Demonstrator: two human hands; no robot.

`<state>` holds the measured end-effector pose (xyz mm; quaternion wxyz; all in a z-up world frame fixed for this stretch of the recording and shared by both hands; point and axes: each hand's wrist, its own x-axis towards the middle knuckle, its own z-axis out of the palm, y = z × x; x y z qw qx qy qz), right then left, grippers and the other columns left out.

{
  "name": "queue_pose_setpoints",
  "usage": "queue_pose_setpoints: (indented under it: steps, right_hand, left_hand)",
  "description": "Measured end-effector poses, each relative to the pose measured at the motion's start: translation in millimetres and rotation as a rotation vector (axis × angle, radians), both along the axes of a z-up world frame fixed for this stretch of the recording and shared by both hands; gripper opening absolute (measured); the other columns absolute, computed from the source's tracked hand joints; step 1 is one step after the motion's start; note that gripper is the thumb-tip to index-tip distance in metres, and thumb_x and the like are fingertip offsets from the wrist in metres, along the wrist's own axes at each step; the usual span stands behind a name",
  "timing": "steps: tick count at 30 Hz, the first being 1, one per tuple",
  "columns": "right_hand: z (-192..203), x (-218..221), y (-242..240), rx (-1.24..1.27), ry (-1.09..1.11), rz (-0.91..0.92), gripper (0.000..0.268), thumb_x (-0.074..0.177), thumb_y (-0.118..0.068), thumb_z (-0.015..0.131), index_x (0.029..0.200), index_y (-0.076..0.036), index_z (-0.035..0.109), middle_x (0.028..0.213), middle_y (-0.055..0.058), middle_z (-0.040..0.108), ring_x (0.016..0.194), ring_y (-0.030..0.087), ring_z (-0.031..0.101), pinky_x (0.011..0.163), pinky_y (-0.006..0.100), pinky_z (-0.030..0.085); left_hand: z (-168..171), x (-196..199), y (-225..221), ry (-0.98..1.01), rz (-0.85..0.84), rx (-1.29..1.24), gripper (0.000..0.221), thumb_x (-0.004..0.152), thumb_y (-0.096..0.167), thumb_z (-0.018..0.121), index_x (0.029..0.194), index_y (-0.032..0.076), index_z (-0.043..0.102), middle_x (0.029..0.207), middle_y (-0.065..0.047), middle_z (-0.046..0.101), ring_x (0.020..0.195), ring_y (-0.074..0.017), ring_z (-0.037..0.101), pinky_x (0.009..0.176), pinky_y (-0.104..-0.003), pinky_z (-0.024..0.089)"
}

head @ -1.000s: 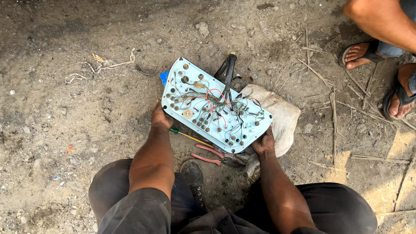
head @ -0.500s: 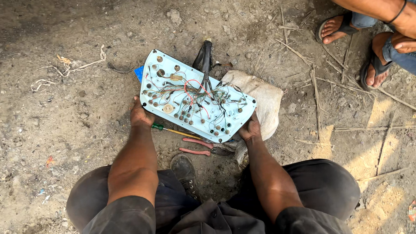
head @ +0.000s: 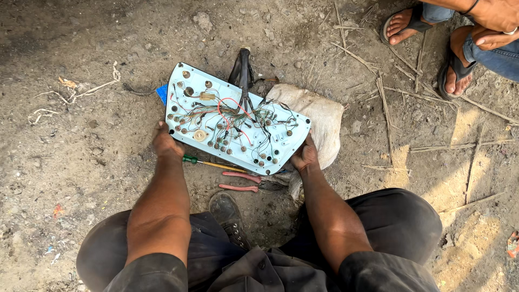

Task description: The person disassembles an automotive instrument cluster using a screwdriver and pliers, removing screws and pulling apart the casing to reveal the internal dials and wiring.

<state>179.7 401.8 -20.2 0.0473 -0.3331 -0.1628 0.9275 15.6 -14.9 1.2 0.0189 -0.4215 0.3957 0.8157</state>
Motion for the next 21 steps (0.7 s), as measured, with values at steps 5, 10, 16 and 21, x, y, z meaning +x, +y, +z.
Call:
queue_pose_setpoints:
  steps: [5,10,16,21]
  right_hand:
    - [12,-6,-5,-0.007,-0.068,0.021,0.046,0.107,-0.041,0.048,0.139,-0.009,0.059,0.138,0.011,0.067,0.127,0.030,0.063,0.114,0.052,0.048]
    - [10,-5,-2,0.007,-0.085,0.011,0.044,0.108,-0.037,0.045,0.139,-0.009,0.059,0.138,0.012,0.067,0.128,0.031,0.063,0.114,0.051,0.048]
    - [14,-5,5,0.036,-0.049,0.083,0.045,0.110,-0.033,0.043,0.144,-0.006,0.055,0.142,0.014,0.064,0.129,0.032,0.061,0.116,0.052,0.047]
    - [20,-11,2,0.015,-0.081,0.079,0.047,0.108,-0.032,0.040,0.143,-0.005,0.055,0.139,0.016,0.066,0.128,0.034,0.063,0.114,0.054,0.047]
  left_hand:
    - [-27,-9,-13,0.120,0.033,0.234,0.041,0.108,0.031,0.054,0.136,0.002,0.060,0.136,-0.014,0.069,0.125,-0.0281,0.065,0.115,-0.048,0.048]
    - [-39,-7,-11,0.168,0.032,0.266,0.039,0.106,0.030,0.051,0.133,0.004,0.063,0.133,-0.011,0.069,0.126,-0.0278,0.063,0.115,-0.048,0.044]
    - [-29,1,-6,0.222,0.030,0.314,0.039,0.107,0.031,0.048,0.138,0.007,0.058,0.137,-0.010,0.066,0.128,-0.0280,0.061,0.116,-0.050,0.042]
    - [-29,0,-16,0.289,-0.051,0.236,0.039,0.108,0.027,0.046,0.141,0.008,0.055,0.138,-0.010,0.064,0.128,-0.0265,0.061,0.116,-0.048,0.044]
